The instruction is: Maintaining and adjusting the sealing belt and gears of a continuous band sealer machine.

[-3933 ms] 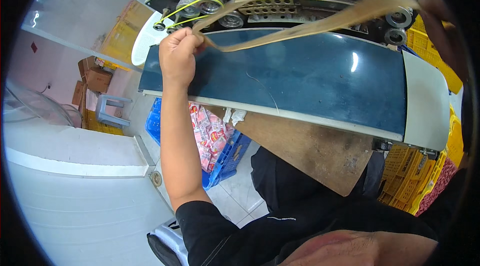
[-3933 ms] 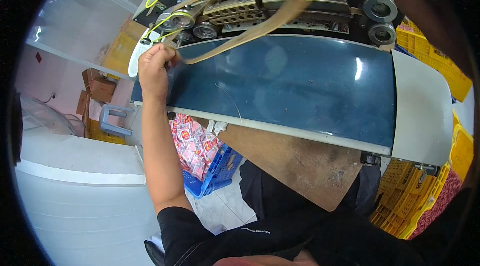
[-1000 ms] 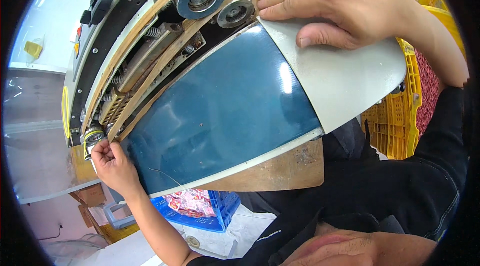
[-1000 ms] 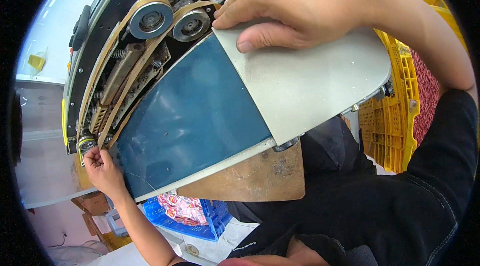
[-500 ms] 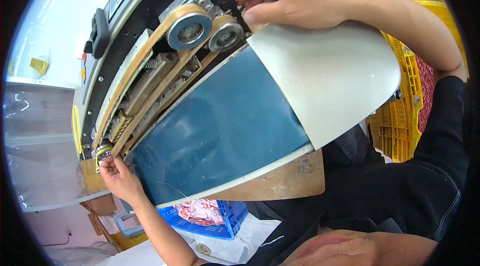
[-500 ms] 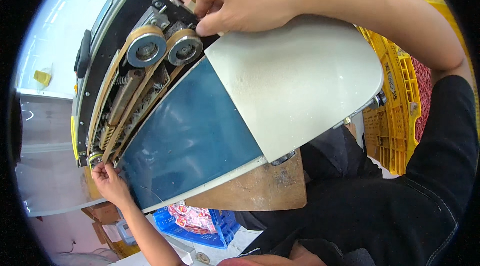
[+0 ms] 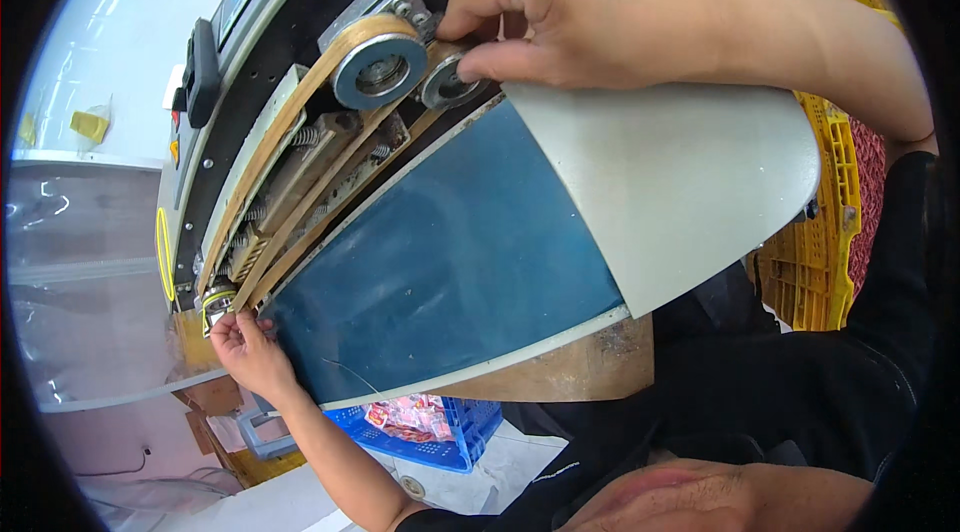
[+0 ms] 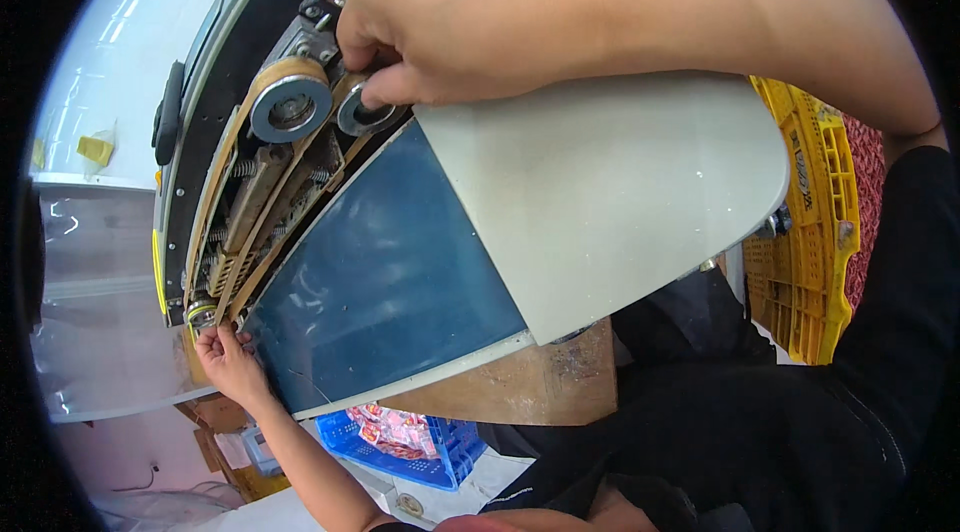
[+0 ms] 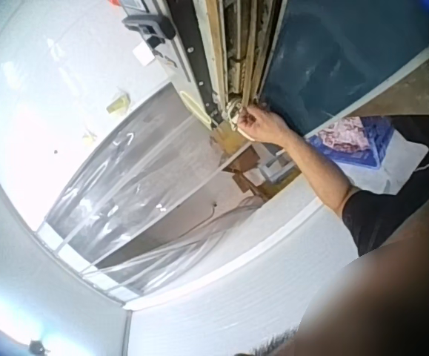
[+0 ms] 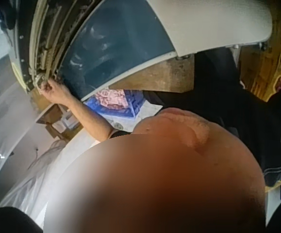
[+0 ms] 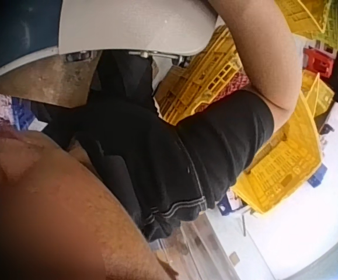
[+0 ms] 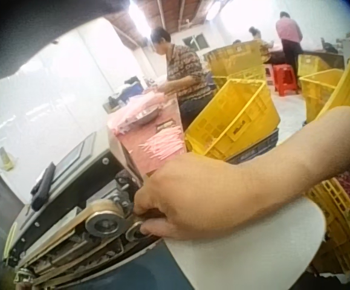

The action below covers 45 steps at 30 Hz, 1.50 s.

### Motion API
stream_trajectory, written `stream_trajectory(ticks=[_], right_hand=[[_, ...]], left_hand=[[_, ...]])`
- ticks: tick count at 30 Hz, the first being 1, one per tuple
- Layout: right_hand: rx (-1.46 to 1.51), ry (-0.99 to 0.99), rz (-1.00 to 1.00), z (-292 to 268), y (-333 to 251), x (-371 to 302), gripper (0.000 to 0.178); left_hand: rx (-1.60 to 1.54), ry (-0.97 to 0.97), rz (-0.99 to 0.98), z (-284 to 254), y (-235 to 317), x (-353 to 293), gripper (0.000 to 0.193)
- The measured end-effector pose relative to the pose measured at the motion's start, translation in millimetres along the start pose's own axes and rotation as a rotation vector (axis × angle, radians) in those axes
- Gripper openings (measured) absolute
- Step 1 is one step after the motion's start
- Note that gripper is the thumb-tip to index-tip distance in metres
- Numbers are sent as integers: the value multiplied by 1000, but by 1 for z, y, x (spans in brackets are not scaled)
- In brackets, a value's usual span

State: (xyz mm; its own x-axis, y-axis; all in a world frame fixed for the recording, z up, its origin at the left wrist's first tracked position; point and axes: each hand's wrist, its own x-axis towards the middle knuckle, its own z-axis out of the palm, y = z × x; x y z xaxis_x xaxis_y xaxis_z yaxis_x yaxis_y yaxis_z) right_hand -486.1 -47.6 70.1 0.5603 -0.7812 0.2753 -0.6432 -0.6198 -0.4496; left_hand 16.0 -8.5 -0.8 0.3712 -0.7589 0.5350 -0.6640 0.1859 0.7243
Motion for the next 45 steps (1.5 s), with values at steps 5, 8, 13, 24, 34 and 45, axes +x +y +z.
stream_trajectory(ticks=[5,8,13,24,34,45], right_hand=[[-255,172,-123,13,-8,-8,22],[-301,133,-112,12,-23,0,19],[-351,101,-43,17,-44,1,12],[-553,284,-440,22,-20,-3,14],[-728,148,-567,19,-47,7,15],[-1020,165,-846,60,-86,70,16]], left_hand=[[157,28,-3,6,-5,5,15],[84,6,26,12,7,2,14],[67,-21,51,14,1,2,11],[48,-114,45,12,2,-3,10],[50,-42,38,16,7,3,10],[204,-40,-49,10,8,4,28]])
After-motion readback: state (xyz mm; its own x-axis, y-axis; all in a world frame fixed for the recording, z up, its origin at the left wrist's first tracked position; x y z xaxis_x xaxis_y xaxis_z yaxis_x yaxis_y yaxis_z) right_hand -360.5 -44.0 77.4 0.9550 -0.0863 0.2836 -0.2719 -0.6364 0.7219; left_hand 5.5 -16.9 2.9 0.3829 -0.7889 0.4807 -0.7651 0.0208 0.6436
